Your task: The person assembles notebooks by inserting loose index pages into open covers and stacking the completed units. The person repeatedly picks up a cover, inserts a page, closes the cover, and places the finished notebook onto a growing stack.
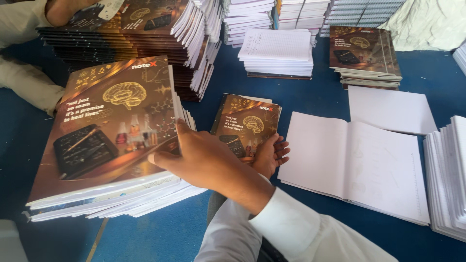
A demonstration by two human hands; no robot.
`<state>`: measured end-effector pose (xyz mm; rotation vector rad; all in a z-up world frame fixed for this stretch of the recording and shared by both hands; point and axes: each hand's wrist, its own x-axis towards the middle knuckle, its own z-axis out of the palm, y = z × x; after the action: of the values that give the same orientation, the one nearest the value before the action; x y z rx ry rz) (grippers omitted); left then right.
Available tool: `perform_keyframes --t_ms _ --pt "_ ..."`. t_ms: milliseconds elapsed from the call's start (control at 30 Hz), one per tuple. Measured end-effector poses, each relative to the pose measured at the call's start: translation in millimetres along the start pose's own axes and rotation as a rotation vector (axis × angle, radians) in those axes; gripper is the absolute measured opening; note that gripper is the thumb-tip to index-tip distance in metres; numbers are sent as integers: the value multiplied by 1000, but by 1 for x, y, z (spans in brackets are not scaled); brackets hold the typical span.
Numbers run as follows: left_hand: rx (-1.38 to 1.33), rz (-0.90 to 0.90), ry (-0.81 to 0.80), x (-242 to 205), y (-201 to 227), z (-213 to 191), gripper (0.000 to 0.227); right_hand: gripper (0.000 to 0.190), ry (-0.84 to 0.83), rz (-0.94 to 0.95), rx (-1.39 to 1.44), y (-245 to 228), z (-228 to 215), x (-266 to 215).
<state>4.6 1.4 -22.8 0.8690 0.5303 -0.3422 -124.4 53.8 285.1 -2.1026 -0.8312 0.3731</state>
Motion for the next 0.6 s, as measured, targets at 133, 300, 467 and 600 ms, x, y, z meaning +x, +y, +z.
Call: perform_keyframes --t_ms 133,300,467,600 --pt "89 -25 -51 27 -1 -14 28 103 -33 119 139 34 -17 -6" --pt "-488 120 -290 -12 -12 -1 51 77 309 20 28 112 -58 -31" --pt "801 125 154 -3 -2 15 42 49 398 325 -99 202 -77 -70" --pt "1128 273 196 -6 -9 20 44 38 306 494 -262 276 -57 -104"
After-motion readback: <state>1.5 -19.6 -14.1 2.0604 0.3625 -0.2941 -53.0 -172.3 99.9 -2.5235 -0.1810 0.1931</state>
